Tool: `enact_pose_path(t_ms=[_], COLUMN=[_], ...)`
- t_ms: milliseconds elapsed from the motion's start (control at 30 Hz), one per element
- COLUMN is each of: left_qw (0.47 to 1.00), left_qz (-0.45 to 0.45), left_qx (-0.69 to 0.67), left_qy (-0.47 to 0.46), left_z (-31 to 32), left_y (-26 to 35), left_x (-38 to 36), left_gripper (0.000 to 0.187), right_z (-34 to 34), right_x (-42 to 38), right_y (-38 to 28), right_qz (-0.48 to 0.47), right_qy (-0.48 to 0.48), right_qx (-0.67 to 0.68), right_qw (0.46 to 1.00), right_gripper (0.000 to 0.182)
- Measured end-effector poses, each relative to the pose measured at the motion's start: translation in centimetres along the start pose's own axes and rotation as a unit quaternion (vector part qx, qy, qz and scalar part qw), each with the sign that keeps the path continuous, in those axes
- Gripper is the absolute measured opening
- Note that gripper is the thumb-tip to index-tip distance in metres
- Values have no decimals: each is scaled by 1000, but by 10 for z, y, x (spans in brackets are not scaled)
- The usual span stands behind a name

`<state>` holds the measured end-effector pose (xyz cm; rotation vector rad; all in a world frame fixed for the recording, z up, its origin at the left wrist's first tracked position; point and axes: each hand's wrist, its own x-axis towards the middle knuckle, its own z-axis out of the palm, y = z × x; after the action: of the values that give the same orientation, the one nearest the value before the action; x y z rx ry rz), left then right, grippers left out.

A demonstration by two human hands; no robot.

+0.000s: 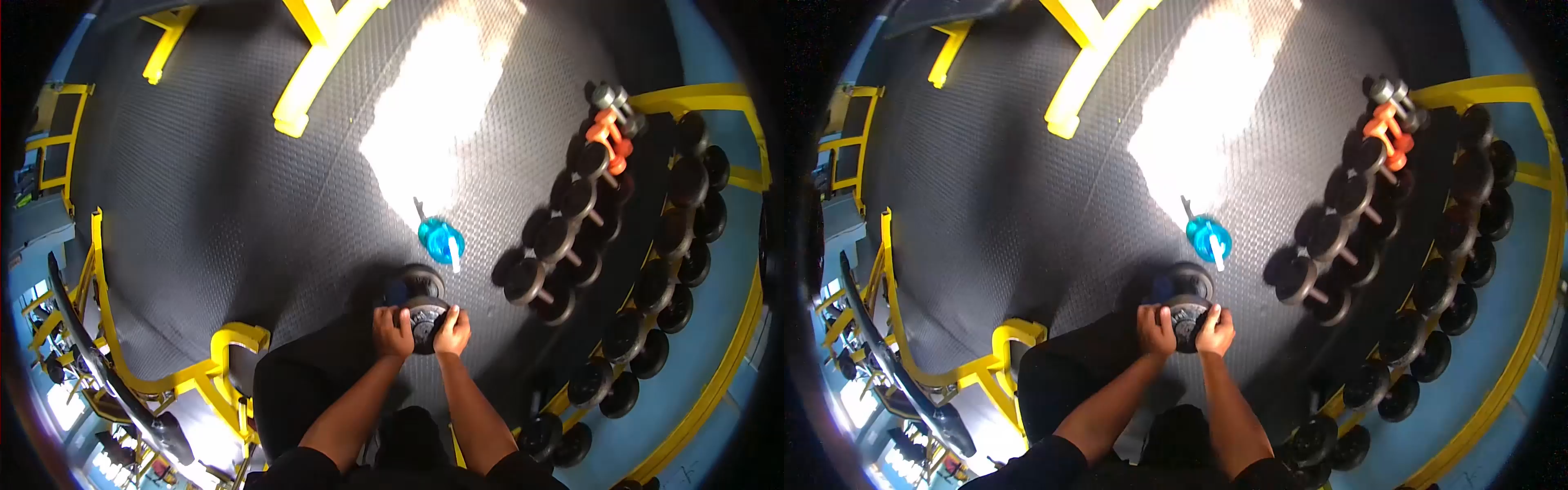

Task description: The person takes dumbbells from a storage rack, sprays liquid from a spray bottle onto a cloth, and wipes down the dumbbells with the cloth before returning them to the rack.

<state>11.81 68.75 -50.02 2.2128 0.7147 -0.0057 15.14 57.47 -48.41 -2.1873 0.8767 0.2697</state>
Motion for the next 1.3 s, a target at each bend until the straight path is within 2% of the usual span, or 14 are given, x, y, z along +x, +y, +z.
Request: enact_pose_path(t_ms=[233,367,433,467,500,600,700,767,867,933,1033,1167,1233,1300], left_qw=[998,996,994,991,989,997,991,993,974,977,980,986,981,975], left_qz=[41,59,64,73,76,46,43,-4,-25,-5,64,124,156,173], left_qx=[-14,0,27,3,-27,24,108,111,135,100,46,-87,-114,-137], left_qy=[34,63,81,112,126,61,73,32,-180,-191,-183,-68,-28,-22], left_z=[1,1,5,8,3,-3,-3,-24,-72,-117,-163,-170,-161,-148], left_y=[4,6,2,2,13,13,7,29,73,120,162,181,194,194], left_x=[3,0,3,4,1,1,-1,-7,-23,-39,-56,-52,-44,-29], left_gripper=[35,36,35,35,34,42,49,51,61,63,68,74,76,81], right_z=[12,14,-1,1,-8,29,0,-38,-112,-154,-194,-196,-171,-153], right_x=[9,39,56,73,77,137,115,86,37,12,-14,-56,-68,-65], right_y=[25,44,11,8,-18,-9,-10,-9,-12,-4,17,36,50,57], right_qz=[-25,65,73,-137,-166,-245,-324,-375,-466,-538,-561,-453,-312,-311], right_qy=[12,-158,-181,-92,-89,-196,-175,-89,-27,-12,-80,-124,-146,-197], right_qx=[129,303,302,19,-14,-153,-79,-90,-129,-86,-12,124,190,113], right_qw=[991,938,933,986,982,937,926,918,875,838,824,874,920,923], right_gripper=[48,43,62,87,90,61,25,25,28,37,46,72,69,65])
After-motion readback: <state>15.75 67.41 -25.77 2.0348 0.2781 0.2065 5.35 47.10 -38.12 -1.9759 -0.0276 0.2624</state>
